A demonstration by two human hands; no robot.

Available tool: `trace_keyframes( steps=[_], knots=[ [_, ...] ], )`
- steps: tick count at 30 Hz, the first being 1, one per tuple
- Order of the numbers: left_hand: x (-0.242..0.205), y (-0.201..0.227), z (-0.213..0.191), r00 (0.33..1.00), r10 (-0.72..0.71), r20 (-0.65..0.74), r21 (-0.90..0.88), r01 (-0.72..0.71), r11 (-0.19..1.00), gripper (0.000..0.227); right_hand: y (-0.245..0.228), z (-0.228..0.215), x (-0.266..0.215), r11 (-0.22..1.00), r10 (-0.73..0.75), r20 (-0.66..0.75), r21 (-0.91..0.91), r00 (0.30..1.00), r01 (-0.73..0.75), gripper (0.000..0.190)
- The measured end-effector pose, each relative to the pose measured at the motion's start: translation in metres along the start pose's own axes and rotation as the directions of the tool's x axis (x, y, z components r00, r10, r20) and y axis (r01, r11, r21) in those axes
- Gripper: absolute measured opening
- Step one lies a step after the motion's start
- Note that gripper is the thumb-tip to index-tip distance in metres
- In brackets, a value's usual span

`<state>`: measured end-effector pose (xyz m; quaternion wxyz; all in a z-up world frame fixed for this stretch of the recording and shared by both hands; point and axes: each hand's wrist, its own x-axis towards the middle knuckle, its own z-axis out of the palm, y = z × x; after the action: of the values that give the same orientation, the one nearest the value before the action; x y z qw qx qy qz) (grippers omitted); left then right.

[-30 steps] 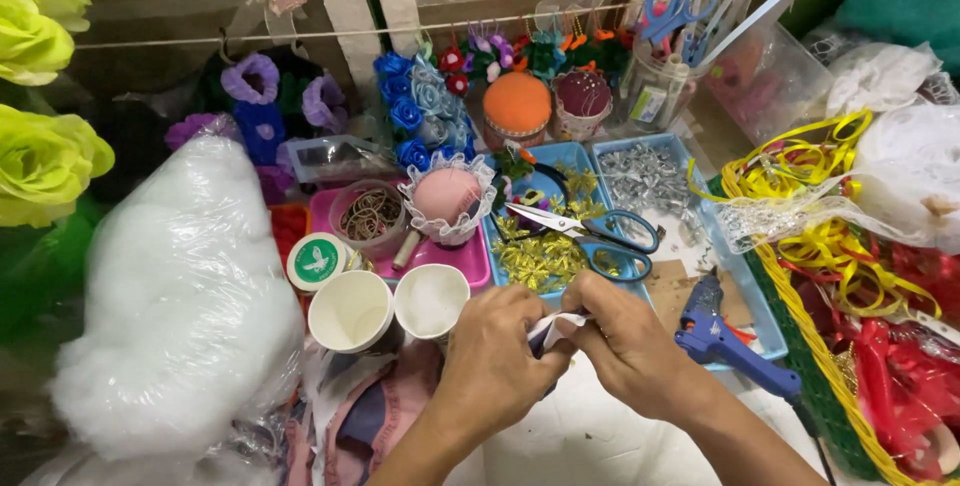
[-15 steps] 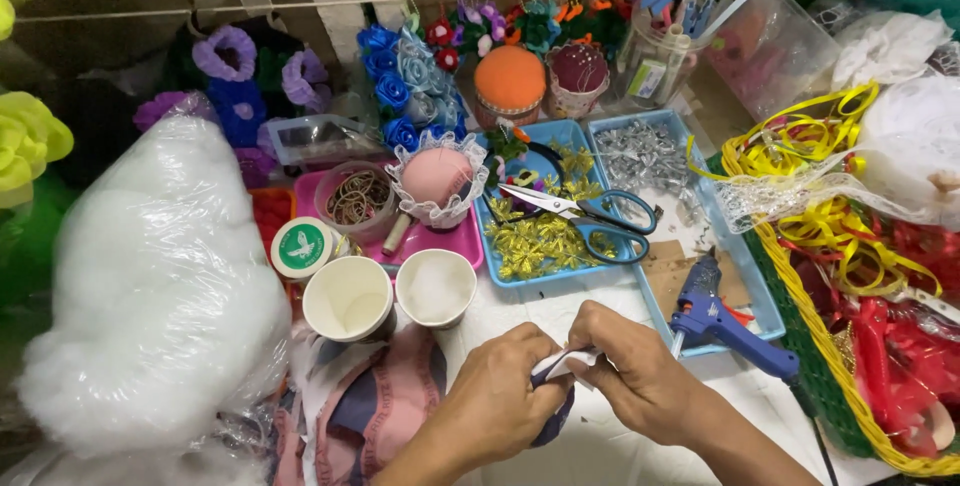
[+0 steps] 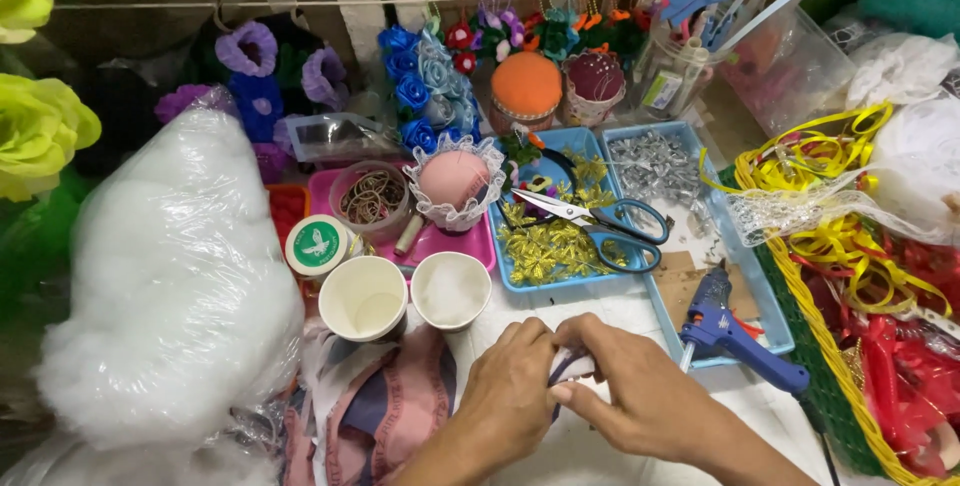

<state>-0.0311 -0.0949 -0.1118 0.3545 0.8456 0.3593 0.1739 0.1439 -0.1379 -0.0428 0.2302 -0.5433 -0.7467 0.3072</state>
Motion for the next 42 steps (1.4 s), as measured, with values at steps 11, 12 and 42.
trace_keyframes(
  steps=[11,12,42],
  knots=[
    [-0.004,-0.009,-0.017,0.998,-0.048,0.045,-0.122,0.053,0.991,0.022,0.019,0.02,-0.004,0.914,-0.406,-0.126,-0.049,0.905,0.403,0.008],
    [-0.004,-0.011,-0.014,0.998,-0.025,0.058,-0.035,0.027,0.999,0.027,0.02,0.021,-0.002,0.892,-0.452,-0.139,-0.069,0.881,0.447,0.009],
    [-0.005,-0.009,0.014,0.925,0.2,-0.323,0.139,-0.162,0.977,0.021,0.015,0.035,0.007,0.981,-0.192,-0.222,-0.059,0.956,0.184,0.018]
  ],
)
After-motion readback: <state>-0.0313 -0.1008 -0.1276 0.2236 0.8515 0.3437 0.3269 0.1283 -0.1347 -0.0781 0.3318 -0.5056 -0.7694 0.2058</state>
